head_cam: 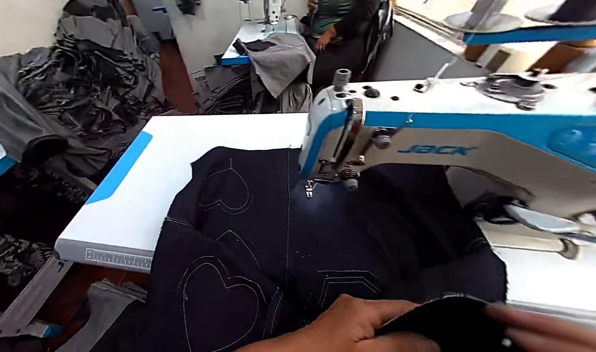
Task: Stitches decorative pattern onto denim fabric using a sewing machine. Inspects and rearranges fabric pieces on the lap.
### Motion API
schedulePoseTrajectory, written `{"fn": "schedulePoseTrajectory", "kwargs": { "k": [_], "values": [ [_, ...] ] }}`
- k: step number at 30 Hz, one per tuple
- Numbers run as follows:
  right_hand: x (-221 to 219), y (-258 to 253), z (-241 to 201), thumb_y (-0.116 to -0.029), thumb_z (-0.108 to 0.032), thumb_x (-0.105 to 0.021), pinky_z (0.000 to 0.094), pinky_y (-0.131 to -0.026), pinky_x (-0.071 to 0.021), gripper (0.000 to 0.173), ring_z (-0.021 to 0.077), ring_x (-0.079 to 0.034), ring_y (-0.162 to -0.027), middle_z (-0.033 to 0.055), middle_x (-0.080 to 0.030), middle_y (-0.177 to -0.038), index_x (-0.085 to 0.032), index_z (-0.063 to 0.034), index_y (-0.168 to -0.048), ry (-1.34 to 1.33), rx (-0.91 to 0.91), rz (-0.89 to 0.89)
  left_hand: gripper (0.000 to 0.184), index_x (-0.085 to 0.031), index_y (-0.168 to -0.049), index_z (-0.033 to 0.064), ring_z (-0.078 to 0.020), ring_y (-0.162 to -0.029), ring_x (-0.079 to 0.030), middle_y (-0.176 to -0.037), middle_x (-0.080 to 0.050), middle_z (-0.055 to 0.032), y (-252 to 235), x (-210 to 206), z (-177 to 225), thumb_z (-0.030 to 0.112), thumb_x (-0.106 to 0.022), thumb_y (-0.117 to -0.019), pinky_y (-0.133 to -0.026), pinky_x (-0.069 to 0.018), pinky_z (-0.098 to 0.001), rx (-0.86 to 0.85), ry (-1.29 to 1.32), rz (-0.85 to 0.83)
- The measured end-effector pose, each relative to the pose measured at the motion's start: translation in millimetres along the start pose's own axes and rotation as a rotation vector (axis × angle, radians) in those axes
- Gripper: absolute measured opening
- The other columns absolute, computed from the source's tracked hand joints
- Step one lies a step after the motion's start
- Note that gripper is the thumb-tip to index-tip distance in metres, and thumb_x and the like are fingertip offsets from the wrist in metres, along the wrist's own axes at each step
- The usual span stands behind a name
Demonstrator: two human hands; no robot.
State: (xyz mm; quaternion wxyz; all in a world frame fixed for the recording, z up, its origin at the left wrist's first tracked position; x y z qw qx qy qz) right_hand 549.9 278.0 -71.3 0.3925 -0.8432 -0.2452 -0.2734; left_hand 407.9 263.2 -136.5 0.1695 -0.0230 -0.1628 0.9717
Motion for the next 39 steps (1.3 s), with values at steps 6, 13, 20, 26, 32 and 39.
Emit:
{"fn": "schedulePoseTrajectory", "kwargs": {
  "k": [6, 13, 20, 26, 32, 39],
  "values": [
    [-83.2, -49.2, 68.1, -0.0971, -0.027, -0.068, 0.0214, -0.074, -0.0591, 0.032, -0.0024, -0.069, -0.082, -0.011, -0.074, -0.096, -0.062, -0.0072, -0.122, -0.483, -0.317, -0.328, 0.029, -0.065, -0.124, -0.006, -0.0031, -0.098, -0.067, -0.108, -0.072, -0.008, 27.3, 96.6, -4.6, 0.011, -0.052, -0.1047, -0.091, -0.0554, -0.0257, 0.198, -0.058, 0.112],
    [-165.1, -141.6, 121.2, -0.0915, -0.016, -0.073, 0.0428, -0.052, -0.0508, 0.036, 0.02, -0.058, -0.055, 0.0061, -0.063, -0.07, -0.064, -0.0015, -0.123, 0.083, -0.096, -0.142, 0.06, -0.049, -0.148, 0.0027, -0.0217, -0.076, -0.069, -0.095, -0.073, -0.0138, 18.4, 255.2, -46.6, 0.016, -0.073, -0.0952, -0.072, -0.0574, -0.0398, 0.575, -0.649, 0.389],
    [-186.7, -131.1, 140.8, -0.0991, -0.039, -0.05, 0.0385, -0.045, -0.0435, 0.044, 0.0177, -0.05, -0.047, 0.0022, -0.055, -0.063, -0.069, -0.0072, -0.122, 0.251, 0.007, -0.129, 0.05, -0.059, -0.14, 0.0116, -0.0199, -0.078, -0.07, -0.093, -0.076, -0.0045, 13.7, 268.4, -67.0, 0.024, -0.075, -0.0947, -0.078, -0.0558, -0.0455, 0.6, -0.835, 0.398],
    [-185.1, -127.7, 136.3, -0.1003, -0.033, -0.051, 0.038, -0.05, -0.0476, 0.037, 0.0202, -0.059, -0.057, 0.0097, -0.068, -0.084, -0.073, -0.005, -0.113, 0.298, 0.018, -0.042, 0.047, -0.063, -0.136, 0.0144, -0.0165, -0.071, -0.068, -0.086, -0.075, -0.0011, 8.5, 272.8, -69.9, 0.023, -0.077, -0.0926, -0.073, -0.0548, -0.0429, 0.587, -0.839, 0.406],
    [-184.3, -125.9, 138.8, -0.0993, -0.034, -0.053, 0.0314, -0.048, -0.0412, 0.038, 0.0138, -0.05, -0.053, 0.0038, -0.06, -0.076, -0.076, -0.0071, -0.114, 0.279, -0.008, -0.036, 0.043, -0.064, -0.134, 0.0139, -0.0143, -0.069, -0.065, -0.087, -0.075, 0.0002, 8.7, 270.6, -67.8, 0.024, -0.076, -0.0933, -0.071, -0.0533, -0.0394, 0.595, -0.86, 0.381],
    [-183.1, -124.9, 136.2, -0.0996, -0.03, -0.052, 0.0326, -0.052, -0.0478, 0.036, 0.0165, -0.059, -0.06, 0.0067, -0.066, -0.081, -0.076, -0.006, -0.112, 0.278, 0.014, -0.036, 0.043, -0.065, -0.132, 0.0128, -0.0155, -0.071, -0.066, -0.086, -0.075, -0.0008, 6.5, 270.6, -68.5, 0.024, -0.077, -0.0927, -0.073, -0.0536, -0.0417, 0.603, -0.837, 0.367]
  ]
}}
Point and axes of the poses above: each hand's wrist, its own y-axis away from the middle knuckle, its own x-axis out of the back of the hand, z = x × y, the point moved 9 cm from there along -y, towards the middle knuckle
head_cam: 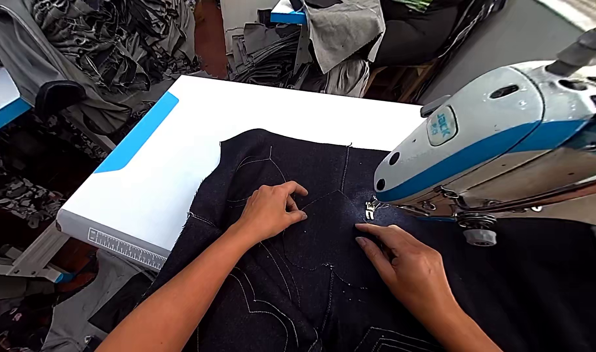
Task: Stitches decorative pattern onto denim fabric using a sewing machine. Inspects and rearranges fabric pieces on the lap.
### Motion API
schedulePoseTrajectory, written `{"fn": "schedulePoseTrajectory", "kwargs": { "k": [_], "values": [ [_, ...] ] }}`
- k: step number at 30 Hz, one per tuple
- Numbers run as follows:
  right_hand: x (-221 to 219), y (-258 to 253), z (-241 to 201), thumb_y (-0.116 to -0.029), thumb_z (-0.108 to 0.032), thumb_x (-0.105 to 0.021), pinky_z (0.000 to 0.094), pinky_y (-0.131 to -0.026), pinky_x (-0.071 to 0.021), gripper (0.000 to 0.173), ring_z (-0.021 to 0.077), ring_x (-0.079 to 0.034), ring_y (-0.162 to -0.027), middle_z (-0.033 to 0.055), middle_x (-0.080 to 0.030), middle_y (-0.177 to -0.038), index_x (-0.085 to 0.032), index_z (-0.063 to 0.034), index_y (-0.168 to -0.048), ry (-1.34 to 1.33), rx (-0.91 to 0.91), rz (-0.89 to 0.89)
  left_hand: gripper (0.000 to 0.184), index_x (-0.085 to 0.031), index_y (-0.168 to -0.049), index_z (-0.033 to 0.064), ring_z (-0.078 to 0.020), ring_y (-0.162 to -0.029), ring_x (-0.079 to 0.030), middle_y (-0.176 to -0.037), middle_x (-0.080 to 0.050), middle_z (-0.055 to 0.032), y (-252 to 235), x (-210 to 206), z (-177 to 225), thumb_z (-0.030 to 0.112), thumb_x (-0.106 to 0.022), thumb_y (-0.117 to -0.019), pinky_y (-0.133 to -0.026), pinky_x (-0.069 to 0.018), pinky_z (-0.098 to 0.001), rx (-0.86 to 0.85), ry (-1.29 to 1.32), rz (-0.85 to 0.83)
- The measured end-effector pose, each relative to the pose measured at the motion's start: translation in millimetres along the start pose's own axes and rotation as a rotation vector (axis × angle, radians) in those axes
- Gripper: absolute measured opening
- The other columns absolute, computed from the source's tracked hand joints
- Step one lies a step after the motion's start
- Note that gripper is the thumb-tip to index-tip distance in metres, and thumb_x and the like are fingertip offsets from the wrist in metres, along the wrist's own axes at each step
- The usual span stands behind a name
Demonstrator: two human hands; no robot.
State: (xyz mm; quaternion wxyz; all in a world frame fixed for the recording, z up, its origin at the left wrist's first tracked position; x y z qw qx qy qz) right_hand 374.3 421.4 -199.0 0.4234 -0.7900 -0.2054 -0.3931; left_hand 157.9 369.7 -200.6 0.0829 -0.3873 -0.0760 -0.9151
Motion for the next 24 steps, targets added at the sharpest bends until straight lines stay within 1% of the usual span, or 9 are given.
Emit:
{"fn": "schedulePoseTrajectory", "kwargs": {
  "k": [5, 11, 13, 15, 16, 18, 20, 22, 24],
  "values": [
    [1.6, 0.3, -0.3, -0.0999, -0.03, -0.052, 0.0307, -0.053, -0.0465, 0.036, 0.0162, -0.058, -0.06, 0.0062, -0.064, -0.079, -0.076, -0.0059, -0.112, 0.017, 0.024, 0.001, 0.043, -0.066, -0.13, 0.0132, -0.0125, -0.071, -0.066, -0.086, -0.075, 0.0009, -0.4, -0.1, -2.0, 0.025, -0.079, -0.0909, -0.074, -0.0536, -0.039, 0.019, 0.02, -0.022],
    [0.7, 1.3, 2.7, -0.0989, -0.031, -0.053, 0.0268, -0.05, -0.0424, 0.036, 0.0115, -0.053, -0.057, 0.0027, -0.061, -0.077, -0.077, -0.0078, -0.112, 0.012, 0.016, 0.003, 0.042, -0.066, -0.13, 0.0154, -0.0128, -0.072, -0.067, -0.087, -0.076, 0.0016, -2.5, -0.8, -0.8, 0.027, -0.079, -0.0913, -0.075, -0.0535, -0.04, 0.032, -0.007, -0.038],
    [0.7, 1.8, 3.1, -0.0988, -0.031, -0.053, 0.0268, -0.05, -0.0423, 0.036, 0.0116, -0.053, -0.057, 0.0027, -0.061, -0.077, -0.077, -0.0081, -0.113, 0.013, 0.011, 0.003, 0.041, -0.067, -0.129, 0.0156, -0.0124, -0.072, -0.066, -0.086, -0.075, 0.0019, -3.3, -1.6, 0.0, 0.027, -0.079, -0.0912, -0.074, -0.0534, -0.0395, 0.022, -0.017, -0.051],
    [0.4, 2.2, 2.3, -0.099, -0.031, -0.052, 0.0277, -0.05, -0.0426, 0.036, 0.0125, -0.053, -0.057, 0.0035, -0.062, -0.077, -0.077, -0.0076, -0.112, 0.016, 0.013, 0.009, 0.043, -0.066, -0.13, 0.0145, -0.0128, -0.073, -0.066, -0.089, -0.075, 0.0009, -3.7, -1.0, 1.2, 0.025, -0.079, -0.0911, -0.075, -0.0535, -0.0388, 0.019, -0.025, -0.073],
    [0.2, 2.4, 2.1, -0.0991, -0.031, -0.052, 0.0277, -0.05, -0.0423, 0.037, 0.0125, -0.053, -0.057, 0.0035, -0.062, -0.077, -0.077, -0.0076, -0.112, 0.018, 0.015, 0.011, 0.043, -0.065, -0.131, 0.0131, -0.0139, -0.075, -0.067, -0.094, -0.075, -0.0004, -3.6, 1.4, 2.3, 0.023, -0.079, -0.091, -0.075, -0.0545, -0.0389, 0.011, -0.037, -0.074],
    [0.1, 2.6, 2.2, -0.0993, -0.031, -0.052, 0.0275, -0.05, -0.0418, 0.036, 0.0124, -0.053, -0.057, 0.0034, -0.061, -0.077, -0.077, -0.0078, -0.112, 0.019, 0.018, 0.015, 0.041, -0.065, -0.131, 0.0112, -0.0198, -0.083, -0.07, -0.108, -0.074, -0.005, -1.2, 13.3, 5.1, 0.021, -0.077, -0.0927, -0.079, -0.0563, -0.0442, -0.003, -0.1, -0.033],
    [0.3, 2.6, 2.2, -0.099, -0.031, -0.052, 0.0274, -0.05, -0.0419, 0.036, 0.0127, -0.053, -0.057, 0.0035, -0.061, -0.076, -0.077, -0.0077, -0.111, 0.017, 0.02, 0.018, 0.035, -0.067, -0.128, 0.0103, -0.0255, -0.089, -0.071, -0.115, -0.072, -0.0089, 4.2, 33.5, 7.8, 0.02, -0.073, -0.0951, -0.081, -0.0567, -0.0506, -0.008, -0.165, 0.045],
    [0.2, 2.7, 2.1, -0.0988, -0.03, -0.052, 0.0269, -0.05, -0.042, 0.036, 0.0123, -0.053, -0.057, 0.0034, -0.061, -0.076, -0.077, -0.0073, -0.111, 0.013, 0.023, 0.018, 0.031, -0.069, -0.125, 0.0095, -0.0271, -0.091, -0.072, -0.112, -0.073, -0.0102, 13.2, 58.8, 10.8, 0.019, -0.072, -0.0963, -0.082, -0.057, -0.0528, -0.013, -0.217, 0.138],
    [0.4, 2.3, 1.7, -0.0986, -0.03, -0.053, 0.0267, -0.05, -0.0424, 0.036, 0.0121, -0.053, -0.057, 0.0037, -0.062, -0.076, -0.077, -0.0073, -0.111, 0.009, 0.021, 0.018, 0.026, -0.07, -0.122, 0.0093, -0.0256, -0.087, -0.072, -0.104, -0.074, -0.0089, 23.9, 84.1, 13.2, 0.018, -0.071, -0.0967, -0.08, -0.0571, -0.0513, -0.02, -0.27, 0.241]
  ]
}}
Point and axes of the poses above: each hand's wrist, its own y-axis away from the middle knuckle, its own x-axis out of the back of the hand, z = x × y, the point moved 9 cm from there along -y, towards the middle knuckle
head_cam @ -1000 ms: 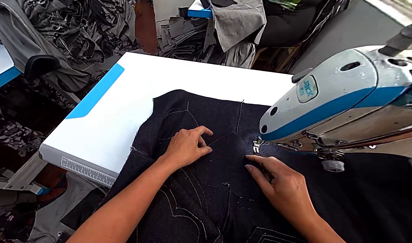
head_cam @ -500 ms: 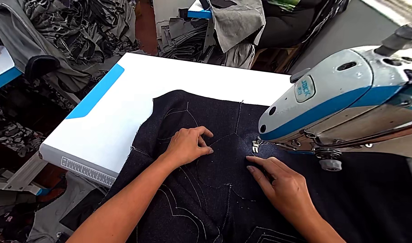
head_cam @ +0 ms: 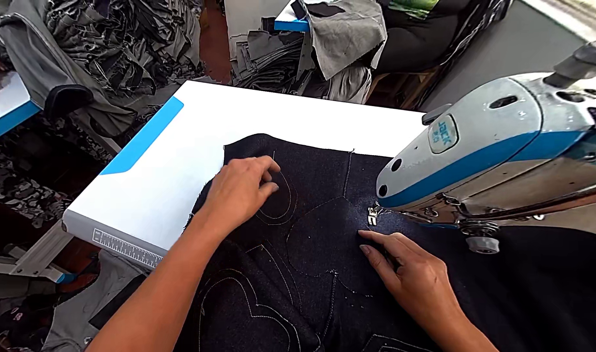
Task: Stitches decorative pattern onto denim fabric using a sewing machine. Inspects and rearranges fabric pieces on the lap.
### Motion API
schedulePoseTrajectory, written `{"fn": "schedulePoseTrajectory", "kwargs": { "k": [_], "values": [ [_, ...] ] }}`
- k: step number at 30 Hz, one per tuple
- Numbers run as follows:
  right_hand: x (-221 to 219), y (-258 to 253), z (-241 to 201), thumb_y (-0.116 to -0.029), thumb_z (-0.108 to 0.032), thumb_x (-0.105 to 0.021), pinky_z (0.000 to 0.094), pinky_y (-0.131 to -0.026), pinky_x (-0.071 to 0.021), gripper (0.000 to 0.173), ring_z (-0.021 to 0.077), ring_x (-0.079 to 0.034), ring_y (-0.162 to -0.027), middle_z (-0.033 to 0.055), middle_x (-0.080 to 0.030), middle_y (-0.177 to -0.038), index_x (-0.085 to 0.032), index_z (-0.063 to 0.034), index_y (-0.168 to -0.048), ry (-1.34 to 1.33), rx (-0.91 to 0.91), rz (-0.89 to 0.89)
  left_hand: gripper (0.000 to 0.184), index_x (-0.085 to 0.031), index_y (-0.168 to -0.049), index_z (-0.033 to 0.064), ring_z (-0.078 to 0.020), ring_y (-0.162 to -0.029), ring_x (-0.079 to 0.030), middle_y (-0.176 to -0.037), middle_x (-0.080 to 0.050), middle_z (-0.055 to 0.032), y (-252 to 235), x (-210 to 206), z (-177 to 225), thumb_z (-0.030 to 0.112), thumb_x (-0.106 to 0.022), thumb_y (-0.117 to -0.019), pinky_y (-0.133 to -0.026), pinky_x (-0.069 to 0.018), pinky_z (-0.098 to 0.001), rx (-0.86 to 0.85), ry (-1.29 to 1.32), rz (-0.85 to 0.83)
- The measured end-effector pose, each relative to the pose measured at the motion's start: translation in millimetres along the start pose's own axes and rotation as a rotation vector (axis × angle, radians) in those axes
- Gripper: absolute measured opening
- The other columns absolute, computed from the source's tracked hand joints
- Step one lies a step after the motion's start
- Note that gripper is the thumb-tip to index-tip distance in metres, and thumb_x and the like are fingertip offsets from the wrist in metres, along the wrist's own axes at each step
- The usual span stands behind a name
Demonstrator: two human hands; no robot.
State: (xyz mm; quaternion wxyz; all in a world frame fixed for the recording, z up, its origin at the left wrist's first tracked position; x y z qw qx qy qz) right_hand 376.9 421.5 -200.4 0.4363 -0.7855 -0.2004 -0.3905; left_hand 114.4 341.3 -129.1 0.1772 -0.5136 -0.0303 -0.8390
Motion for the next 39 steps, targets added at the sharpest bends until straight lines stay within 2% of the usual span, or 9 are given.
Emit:
{"fn": "schedulePoseTrajectory", "kwargs": {
  "k": [4, 7, 10, 13, 16, 18, 23, 32, 39],
  "values": [
    [1.0, -0.5, 0.1, -0.0985, -0.031, -0.053, 0.0272, -0.051, -0.0431, 0.036, 0.013, -0.055, -0.058, 0.0037, -0.061, -0.076, -0.078, -0.0072, -0.111, -0.005, 0.006, 0.003, 0.022, -0.072, -0.118, 0.0114, -0.0217, -0.08, -0.071, -0.097, -0.076, -0.0047, 8.8, 35.6, -4.2, 0.018, -0.071, -0.097, -0.074, -0.0563, -0.0487, 0.026, -0.081, 0.146],
    [0.8, -0.2, 0.3, -0.0985, -0.03, -0.052, 0.0292, -0.054, -0.0472, 0.036, 0.0151, -0.06, -0.062, 0.0055, -0.065, -0.079, -0.078, -0.0075, -0.11, -0.004, 0.015, 0.001, 0.021, -0.073, -0.116, 0.0093, -0.0248, -0.084, -0.072, -0.097, -0.075, -0.0079, 14.8, 36.9, 10.0, 0.017, -0.07, -0.0967, -0.075, -0.0565, -0.0503, -0.005, -0.106, 0.174],
    [-0.1, -0.1, 0.6, -0.0983, -0.03, -0.052, 0.0289, -0.054, -0.0473, 0.036, 0.0146, -0.06, -0.062, 0.005, -0.066, -0.079, -0.078, -0.0077, -0.11, -0.009, 0.009, -0.002, 0.021, -0.074, -0.116, 0.0082, -0.0303, -0.095, -0.072, -0.102, -0.074, -0.0128, 22.7, 6.6, 45.2, 0.017, -0.067, -0.0977, -0.082, -0.0577, -0.0527, -0.069, -0.101, 0.096],
    [0.8, -0.8, 0.3, -0.0976, -0.03, -0.053, 0.029, -0.055, -0.048, 0.036, 0.0152, -0.061, -0.063, 0.0062, -0.067, -0.08, -0.078, -0.0069, -0.109, -0.017, 0.003, 0.0, 0.018, -0.075, -0.111, 0.0084, -0.0273, -0.104, -0.069, -0.105, -0.073, -0.01, 33.0, -52.4, 91.2, 0.016, -0.064, -0.0999, -0.087, -0.057, -0.0442, -0.281, -0.019, 0.048],
    [1.8, -0.9, -1.4, -0.0975, -0.029, -0.052, 0.0296, -0.055, -0.0476, 0.037, 0.0163, -0.061, -0.063, 0.0073, -0.067, -0.08, -0.078, -0.0054, -0.109, -0.01, 0.015, -0.004, 0.024, -0.071, -0.121, 0.0024, -0.0298, -0.13, -0.06, -0.127, -0.069, -0.0141, 25.4, -106.4, 103.2, 0.008, -0.06, -0.101, -0.107, -0.0471, -0.047, -0.459, 0.145, -0.061],
    [2.4, -0.8, -1.2, -0.0983, -0.029, -0.052, 0.0303, -0.056, -0.0483, 0.037, 0.0171, -0.061, -0.064, 0.0076, -0.067, -0.081, -0.078, -0.0052, -0.11, -0.01, 0.018, -0.013, 0.029, -0.068, -0.128, 0.0005, -0.0307, -0.137, -0.054, -0.136, -0.065, -0.0155, 16.0, -118.9, 96.8, 0.009, -0.062, -0.1005, -0.115, -0.0411, -0.0477, -0.494, 0.187, -0.11],
    [2.0, 0.1, -0.5, -0.0984, -0.03, -0.052, 0.0311, -0.054, -0.0479, 0.037, 0.0175, -0.061, -0.063, 0.0073, -0.066, -0.079, -0.078, -0.0058, -0.11, -0.002, 0.011, -0.02, 0.035, -0.069, -0.127, -0.003, -0.0308, -0.137, -0.055, -0.136, -0.065, -0.0192, 10.0, -113.7, 87.6, 0.015, -0.07, -0.0966, -0.117, -0.0399, -0.0398, -0.571, 0.287, -0.153],
    [3.1, 1.4, -1.6, -0.0991, -0.029, -0.051, 0.0273, -0.052, -0.0461, 0.037, 0.0143, -0.058, -0.061, 0.0044, -0.062, -0.077, -0.078, -0.0065, -0.111, 0.009, 0.005, -0.004, 0.035, -0.067, -0.132, -0.0003, -0.0295, -0.142, -0.05, -0.141, -0.062, -0.0165, 21.6, -119.5, 90.4, 0.018, -0.062, -0.1019, -0.12, -0.0357, -0.0408, -0.527, 0.178, -0.081],
    [3.1, 3.0, -1.9, -0.0983, -0.028, -0.051, 0.0279, -0.053, -0.048, 0.036, 0.0156, -0.059, -0.062, 0.005, -0.062, -0.077, -0.078, -0.0073, -0.108, 0.024, 0.013, 0.011, 0.053, -0.042, -0.155, 0.0037, -0.0243, -0.156, -0.026, -0.165, -0.036, -0.0117, 36.8, -145.6, 96.9, 0.034, -0.036, -0.1118, -0.127, -0.0193, -0.0472, -0.4, -0.083, -0.218]
  ]
}}
Point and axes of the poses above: each hand's wrist, its own y-axis away from the middle knuckle, its own x-axis out of the back of the hand, z = x × y, the point moved 9 cm from there along -y, towards the middle knuckle
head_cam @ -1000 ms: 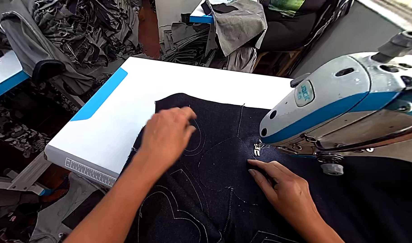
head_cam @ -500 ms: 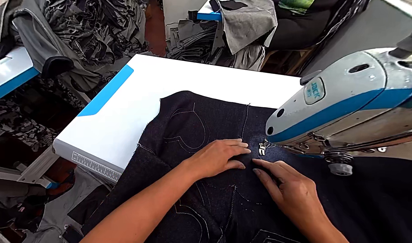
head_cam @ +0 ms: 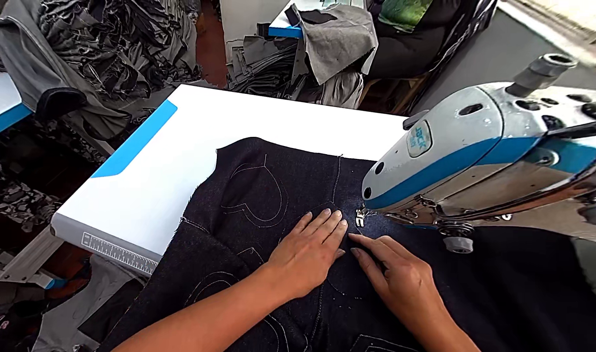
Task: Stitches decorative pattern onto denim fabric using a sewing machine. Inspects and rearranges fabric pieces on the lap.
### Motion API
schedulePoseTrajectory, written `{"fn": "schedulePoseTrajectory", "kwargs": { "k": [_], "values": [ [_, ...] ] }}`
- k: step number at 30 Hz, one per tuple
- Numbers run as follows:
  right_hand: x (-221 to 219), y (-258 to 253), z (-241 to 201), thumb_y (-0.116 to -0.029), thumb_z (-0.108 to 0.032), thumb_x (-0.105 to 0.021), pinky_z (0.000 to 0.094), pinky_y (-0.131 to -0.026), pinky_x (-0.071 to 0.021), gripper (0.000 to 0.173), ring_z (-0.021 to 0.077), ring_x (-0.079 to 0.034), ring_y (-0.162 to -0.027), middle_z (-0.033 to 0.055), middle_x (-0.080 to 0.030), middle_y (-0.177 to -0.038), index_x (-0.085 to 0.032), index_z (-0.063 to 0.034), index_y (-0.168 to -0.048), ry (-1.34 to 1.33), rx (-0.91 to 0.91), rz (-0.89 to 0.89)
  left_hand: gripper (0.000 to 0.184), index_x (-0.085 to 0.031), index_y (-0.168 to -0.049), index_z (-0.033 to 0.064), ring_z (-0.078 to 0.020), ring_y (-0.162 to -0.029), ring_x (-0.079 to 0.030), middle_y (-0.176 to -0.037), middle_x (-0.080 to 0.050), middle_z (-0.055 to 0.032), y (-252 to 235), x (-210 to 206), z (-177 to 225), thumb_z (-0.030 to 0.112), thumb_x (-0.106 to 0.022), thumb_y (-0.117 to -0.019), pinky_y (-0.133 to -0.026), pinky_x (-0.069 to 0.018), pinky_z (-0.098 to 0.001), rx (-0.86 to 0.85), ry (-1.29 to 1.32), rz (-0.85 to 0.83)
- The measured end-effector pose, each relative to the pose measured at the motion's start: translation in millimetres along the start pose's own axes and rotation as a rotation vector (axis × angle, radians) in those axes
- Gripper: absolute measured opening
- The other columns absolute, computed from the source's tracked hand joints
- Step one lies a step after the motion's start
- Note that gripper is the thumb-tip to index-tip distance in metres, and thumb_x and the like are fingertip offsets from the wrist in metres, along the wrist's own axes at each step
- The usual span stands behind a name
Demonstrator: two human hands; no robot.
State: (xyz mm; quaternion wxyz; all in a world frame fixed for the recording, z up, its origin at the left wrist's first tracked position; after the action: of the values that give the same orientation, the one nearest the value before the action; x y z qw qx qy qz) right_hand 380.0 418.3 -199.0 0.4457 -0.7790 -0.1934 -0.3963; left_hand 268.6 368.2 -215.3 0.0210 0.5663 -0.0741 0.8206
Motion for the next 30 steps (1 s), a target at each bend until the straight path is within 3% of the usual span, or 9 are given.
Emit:
{"fn": "schedulePoseTrajectory", "kwargs": {
  "k": [5, 18, 21, 23, 25, 27, 30],
  "values": [
    [0.3, 1.1, -0.5, -0.0979, -0.026, -0.051, 0.0266, -0.054, -0.0491, 0.035, 0.0143, -0.06, -0.063, 0.0048, -0.063, -0.078, -0.079, -0.0083, -0.108, 0.004, -0.004, 0.001, 0.062, -0.04, -0.156, 0.0038, -0.023, -0.156, -0.025, -0.166, -0.034, -0.0106, 0.2, -1.4, 0.6, 0.045, -0.034, -0.1102, -0.128, -0.0169, -0.0454, -0.029, -0.05, 0.008],
    [3.0, 2.9, -4.1, -0.0964, -0.021, -0.052, 0.0223, -0.052, -0.0465, 0.032, 0.0111, -0.058, -0.06, 0.0035, -0.061, -0.074, -0.08, -0.008, -0.106, -0.006, -0.002, 0.022, 0.06, -0.036, -0.159, 0.0094, -0.0206, -0.158, -0.018, -0.168, -0.03, -0.0045, -1.0, -4.3, -1.1, 0.045, -0.032, -0.1104, -0.128, -0.0108, -0.0493, -0.056, -0.019, -0.056],
    [4.2, 4.1, -5.0, -0.0969, -0.023, -0.053, 0.0257, -0.052, -0.0488, 0.032, 0.0149, -0.06, -0.062, 0.0057, -0.062, -0.078, -0.079, -0.0081, -0.105, 0.034, 0.004, 0.028, 0.06, -0.035, -0.16, 0.0116, -0.0194, -0.159, -0.016, -0.169, -0.028, -0.0028, -1.8, -5.8, -1.3, 0.045, -0.031, -0.1105, -0.128, -0.008, -0.0515, -0.029, -0.041, -0.077],
    [4.9, 3.5, -3.3, -0.0992, -0.029, -0.054, 0.036, -0.059, -0.0553, 0.032, 0.0253, -0.067, -0.076, 0.0116, -0.066, -0.091, -0.078, -0.0083, -0.107, 0.076, 0.043, -0.015, 0.06, -0.035, -0.16, 0.0127, -0.0199, -0.159, -0.015, -0.169, -0.027, -0.003, -2.3, -7.1, -1.4, 0.046, -0.03, -0.1105, -0.128, -0.0078, -0.0522, -0.012, -0.063, -0.085],
    [3.6, 0.4, 6.7, -0.1009, -0.038, -0.051, 0.0463, -0.079, -0.058, 0.04, 0.0346, -0.068, -0.102, 0.0156, -0.069, -0.113, -0.076, -0.011, -0.114, 0.065, 0.116, -0.094, 0.06, -0.035, -0.16, 0.0136, -0.0204, -0.159, -0.015, -0.17, -0.026, -0.0034, -2.6, -6.8, -1.2, 0.047, -0.029, -0.1104, -0.128, -0.0077, -0.0523, -0.005, -0.071, -0.089],
    [1.9, -1.5, 22.1, -0.1025, -0.049, -0.045, 0.048, -0.093, -0.056, 0.047, 0.0321, -0.065, -0.121, 0.0129, -0.066, -0.132, -0.073, -0.0183, -0.125, 0.027, 0.218, -0.181, 0.06, -0.034, -0.16, 0.0135, -0.0207, -0.159, -0.014, -0.17, -0.026, -0.0036, -2.9, -5.8, -1.2, 0.046, -0.03, -0.1104, -0.127, -0.0074, -0.0531, -0.011, -0.062, -0.088],
    [-0.5, 4.6, 40.0, -0.1065, -0.053, -0.036, 0.0475, -0.113, -0.042, 0.051, 0.024, -0.049, -0.142, 0.007, -0.055, -0.151, -0.062, -0.0265, -0.142, -0.032, 0.319, -0.27, 0.06, -0.031, -0.162, 0.0133, -0.0204, -0.16, -0.01, -0.171, -0.023, -0.0029, -3.8, -6.9, -1.2, 0.046, -0.028, -0.1109, -0.127, -0.0052, -0.0537, -0.011, -0.068, -0.113]
  ]
}}
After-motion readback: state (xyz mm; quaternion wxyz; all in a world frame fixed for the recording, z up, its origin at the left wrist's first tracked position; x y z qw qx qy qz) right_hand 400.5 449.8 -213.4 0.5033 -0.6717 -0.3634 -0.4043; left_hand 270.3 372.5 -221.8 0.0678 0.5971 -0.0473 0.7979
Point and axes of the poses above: each hand's wrist, its own y-axis away from the middle knuckle, its own x-axis out of the back of the hand, z = x × y, the point moved 9 cm from there along -y, towards the middle knuckle
